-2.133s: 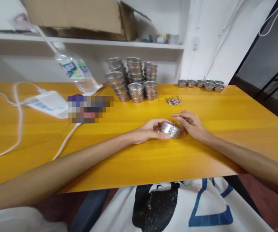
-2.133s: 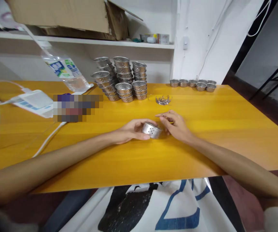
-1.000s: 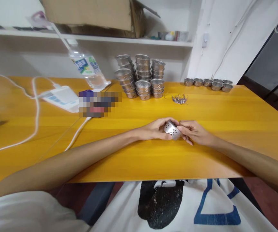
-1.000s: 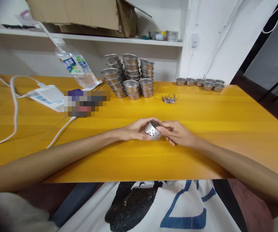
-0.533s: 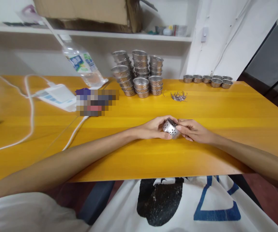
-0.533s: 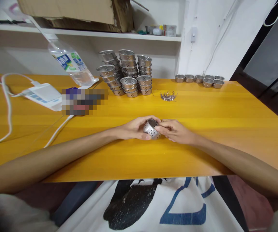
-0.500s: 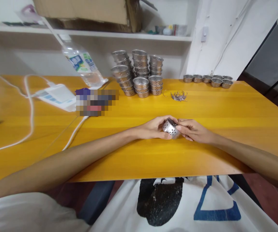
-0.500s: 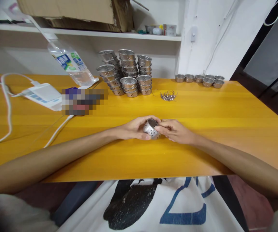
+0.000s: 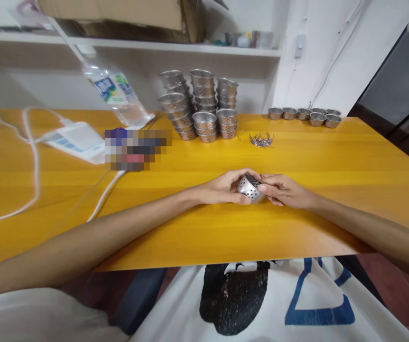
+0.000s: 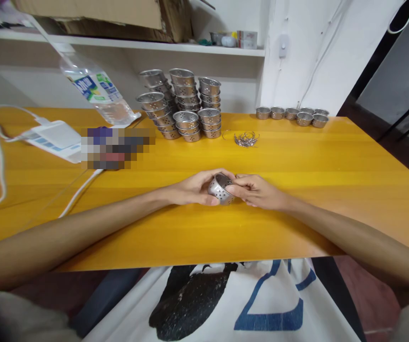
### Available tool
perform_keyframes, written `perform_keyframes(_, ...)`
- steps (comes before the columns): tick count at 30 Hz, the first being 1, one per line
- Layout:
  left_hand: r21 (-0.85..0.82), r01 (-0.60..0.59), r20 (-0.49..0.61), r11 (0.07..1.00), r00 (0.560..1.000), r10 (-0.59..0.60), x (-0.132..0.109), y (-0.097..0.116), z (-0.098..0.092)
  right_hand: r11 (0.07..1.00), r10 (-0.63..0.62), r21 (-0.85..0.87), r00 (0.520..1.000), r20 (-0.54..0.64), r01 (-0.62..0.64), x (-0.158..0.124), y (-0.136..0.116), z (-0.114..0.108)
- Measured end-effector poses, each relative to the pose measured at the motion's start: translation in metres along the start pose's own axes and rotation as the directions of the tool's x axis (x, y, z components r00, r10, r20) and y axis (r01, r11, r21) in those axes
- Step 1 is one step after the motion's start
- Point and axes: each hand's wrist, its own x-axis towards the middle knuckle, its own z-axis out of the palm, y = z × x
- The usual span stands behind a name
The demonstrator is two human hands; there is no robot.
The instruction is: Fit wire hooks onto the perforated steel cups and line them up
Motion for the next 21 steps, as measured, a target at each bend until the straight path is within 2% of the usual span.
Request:
perform_keyframes(5, 0.013, 0.007, -0.043, 1.000, 0.999, -0.006, -0.001, -0.003, 0.003, 0.996, 0.047, 0.085, 0.996, -0.075, -0.041, -0.004, 0.000, -0.002)
perform_keyframes(9, 0.096, -0.089, -0.166, 0.991, 0.981, 0.104, -0.001, -0.011, 0.009, 0.973, 0.098, 0.227, 0.969, -0.225, -0.046, -0.007, 0.001, -0.006)
perform_keyframes(11, 0.169, -0.131, -0.221, 0.977, 0.961, 0.167, -0.001, -0.014, 0.011, 0.953, 0.144, 0.296, 0.957, -0.250, -0.066, -0.006, 0.002, -0.007)
perform_keyframes(13, 0.271, -0.160, -0.250, 0.949, 0.941, 0.230, -0.001, -0.015, 0.011, 0.936, 0.188, 0.336, 0.958, -0.217, -0.108, -0.004, 0.004, -0.007)
perform_keyframes(15, 0.385, -0.188, -0.243, 0.904, 0.924, 0.296, -0.001, -0.014, 0.011, 0.926, 0.209, 0.355, 0.959, -0.190, -0.132, -0.002, 0.005, -0.006)
perform_keyframes(17, 0.484, -0.190, -0.210, 0.854, 0.922, 0.325, -0.001, -0.013, 0.011, 0.928, 0.212, 0.353, 0.950, -0.228, -0.122, 0.000, 0.008, -0.006)
perform_keyframes(19, 0.539, -0.165, -0.193, 0.826, 0.930, 0.312, -0.002, -0.014, 0.011, 0.945, 0.216, 0.306, 0.919, -0.331, -0.112, 0.003, 0.014, -0.011)
perform_keyframes(21, 0.537, -0.140, -0.210, 0.832, 0.933, 0.293, -0.002, -0.018, 0.010, 0.963, 0.228, 0.239, 0.854, -0.468, -0.126, 0.005, 0.024, -0.026)
